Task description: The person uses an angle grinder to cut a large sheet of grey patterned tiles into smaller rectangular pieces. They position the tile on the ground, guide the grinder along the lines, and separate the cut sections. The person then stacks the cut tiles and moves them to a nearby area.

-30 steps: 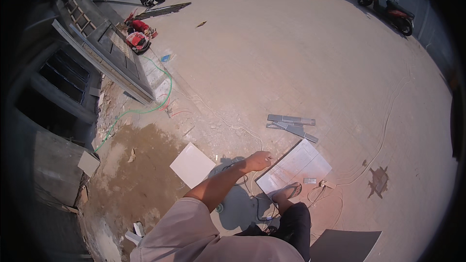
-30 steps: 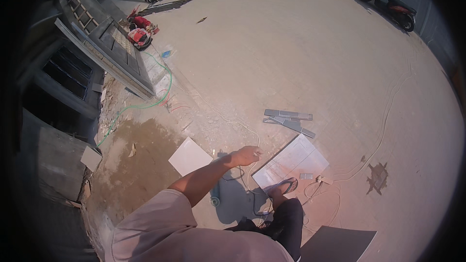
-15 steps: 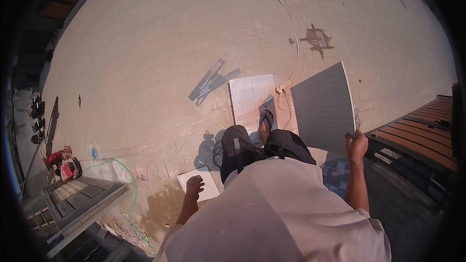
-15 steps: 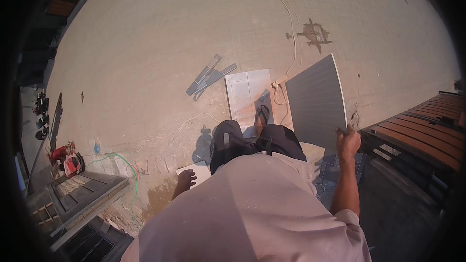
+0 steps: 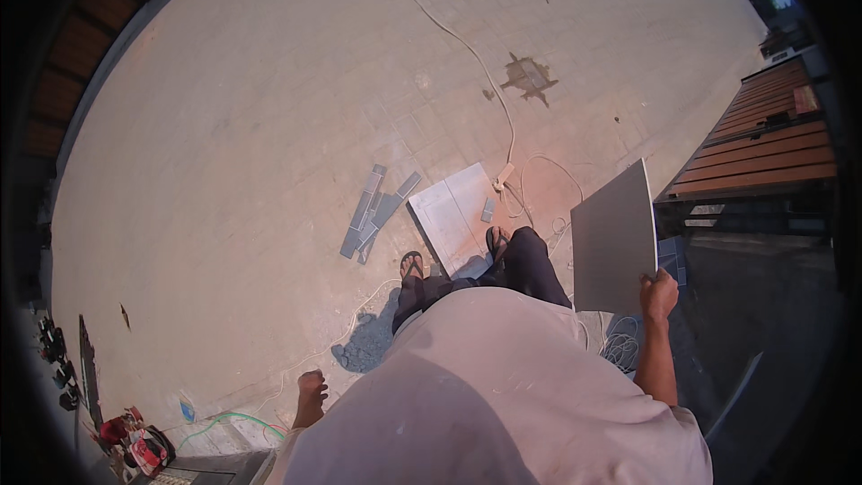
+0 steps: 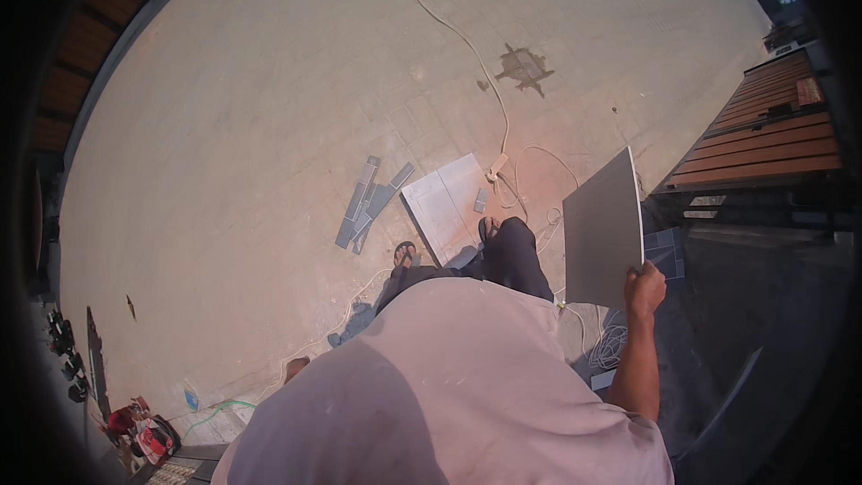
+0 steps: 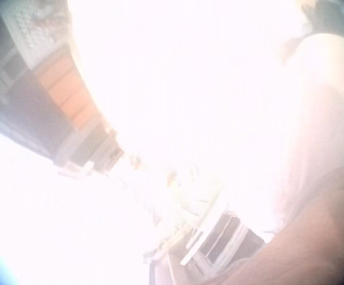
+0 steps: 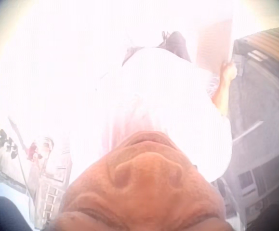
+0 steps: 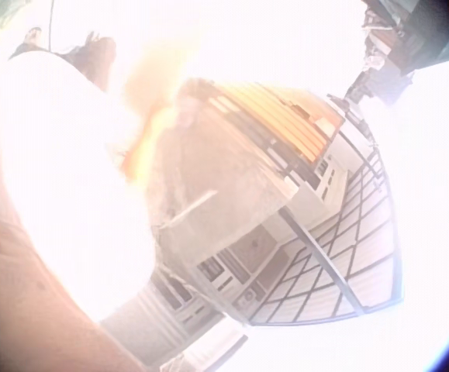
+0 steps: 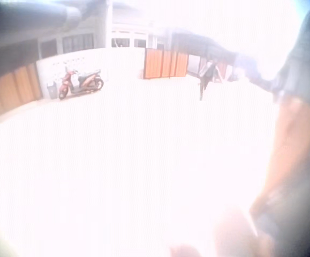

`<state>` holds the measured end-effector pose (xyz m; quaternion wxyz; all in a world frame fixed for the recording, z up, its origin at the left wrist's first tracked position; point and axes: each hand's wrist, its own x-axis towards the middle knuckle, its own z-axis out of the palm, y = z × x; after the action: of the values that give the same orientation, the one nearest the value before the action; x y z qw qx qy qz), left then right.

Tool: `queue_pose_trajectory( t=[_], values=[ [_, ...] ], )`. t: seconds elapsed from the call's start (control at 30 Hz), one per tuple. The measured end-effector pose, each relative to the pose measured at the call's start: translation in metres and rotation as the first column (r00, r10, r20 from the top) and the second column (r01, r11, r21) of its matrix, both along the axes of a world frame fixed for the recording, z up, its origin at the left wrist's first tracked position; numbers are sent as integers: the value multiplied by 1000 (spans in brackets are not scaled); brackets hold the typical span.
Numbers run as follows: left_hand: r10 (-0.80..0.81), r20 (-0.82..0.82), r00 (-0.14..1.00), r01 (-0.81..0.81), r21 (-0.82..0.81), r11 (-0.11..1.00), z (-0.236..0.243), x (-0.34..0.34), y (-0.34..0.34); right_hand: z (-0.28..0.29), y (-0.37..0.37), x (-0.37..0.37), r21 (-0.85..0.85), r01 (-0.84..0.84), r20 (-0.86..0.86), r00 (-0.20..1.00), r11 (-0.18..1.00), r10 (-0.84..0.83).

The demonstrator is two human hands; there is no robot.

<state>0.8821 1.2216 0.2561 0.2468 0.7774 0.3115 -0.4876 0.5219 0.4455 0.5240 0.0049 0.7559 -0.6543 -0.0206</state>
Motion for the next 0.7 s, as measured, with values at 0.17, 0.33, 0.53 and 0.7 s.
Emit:
queue_pose_trajectory(
  t=[0.17,0.33,0.53,0.7],
  values=[
    [258,154,954,-272,74,959,-4,92,46,-4,73,-19,53,99,-179,980,994,-88],
    [-35,170,985,56,-123,991,-11,160,-20,16,148,-37,198,255,-153,962,946,-227],
    [-105,24,994,106,-91,990,-20,151,-68,-38,191,-70,287,360,-256,922,888,-291],
    [-253,-63,965,250,-51,967,-21,177,-84,-74,250,-60,338,418,-238,905,843,-353]
  ],
)
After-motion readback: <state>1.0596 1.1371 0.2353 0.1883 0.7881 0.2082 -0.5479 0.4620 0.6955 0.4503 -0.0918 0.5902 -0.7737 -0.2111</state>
